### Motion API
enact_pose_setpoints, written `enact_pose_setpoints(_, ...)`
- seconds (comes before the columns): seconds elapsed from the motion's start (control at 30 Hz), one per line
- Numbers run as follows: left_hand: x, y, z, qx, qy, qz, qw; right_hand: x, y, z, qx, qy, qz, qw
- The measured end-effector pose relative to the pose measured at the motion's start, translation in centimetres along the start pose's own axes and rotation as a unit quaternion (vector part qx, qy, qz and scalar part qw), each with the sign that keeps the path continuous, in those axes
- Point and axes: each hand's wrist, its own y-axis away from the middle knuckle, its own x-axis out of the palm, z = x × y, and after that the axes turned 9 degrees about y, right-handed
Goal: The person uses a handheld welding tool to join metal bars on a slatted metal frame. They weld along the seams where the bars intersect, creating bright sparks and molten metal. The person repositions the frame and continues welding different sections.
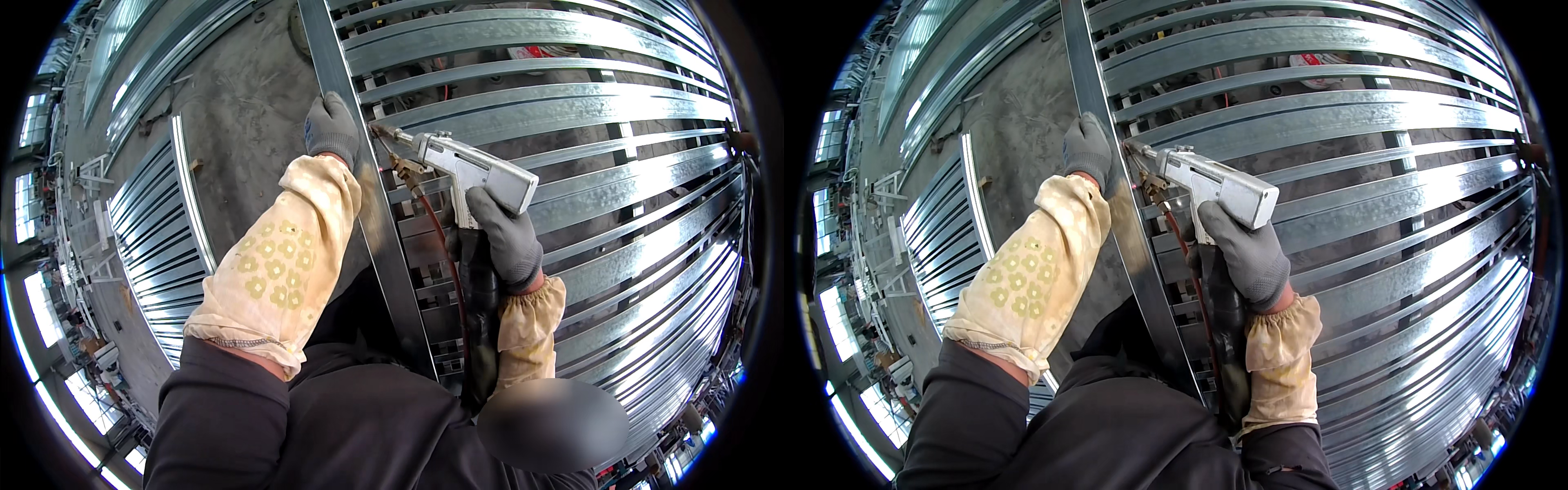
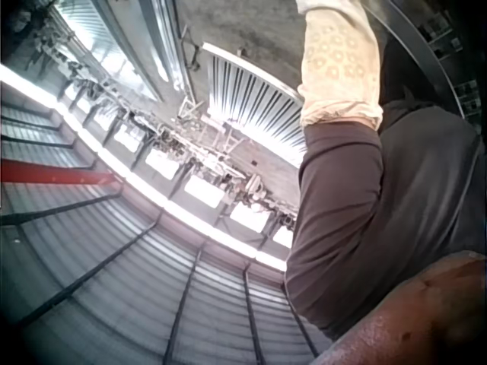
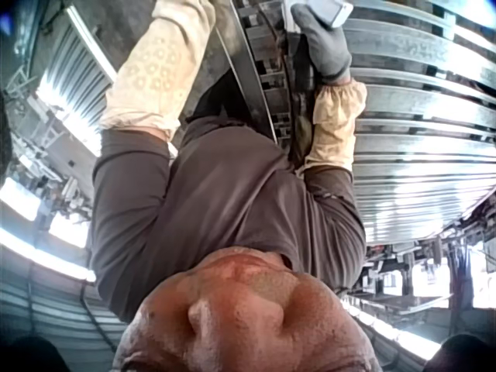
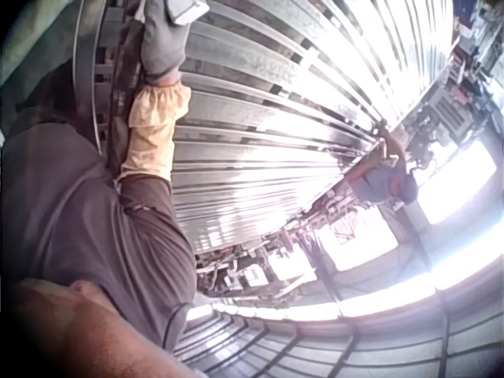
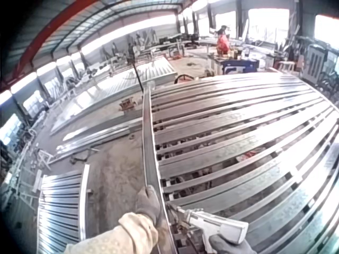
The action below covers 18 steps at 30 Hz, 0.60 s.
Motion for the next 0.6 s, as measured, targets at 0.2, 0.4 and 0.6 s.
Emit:
enact_pose_setpoints(0.2,-0.02,-0.08,-0.02,0.004,-0.005,-0.001,1.0,0.36,0.18,0.81,0.003,0.003,-0.003,1.0)
enact_pose_setpoints(0.4,-0.1,0.2,-0.29,0.007,0.007,-0.001,1.0,0.5,0.39,0.86,0.027,-0.009,-0.008,1.0)
enact_pose_setpoints(0.6,-0.3,-0.02,-0.29,-0.013,0.028,0.026,0.999,0.32,0.39,0.89,0.03,-0.002,0.011,0.999)
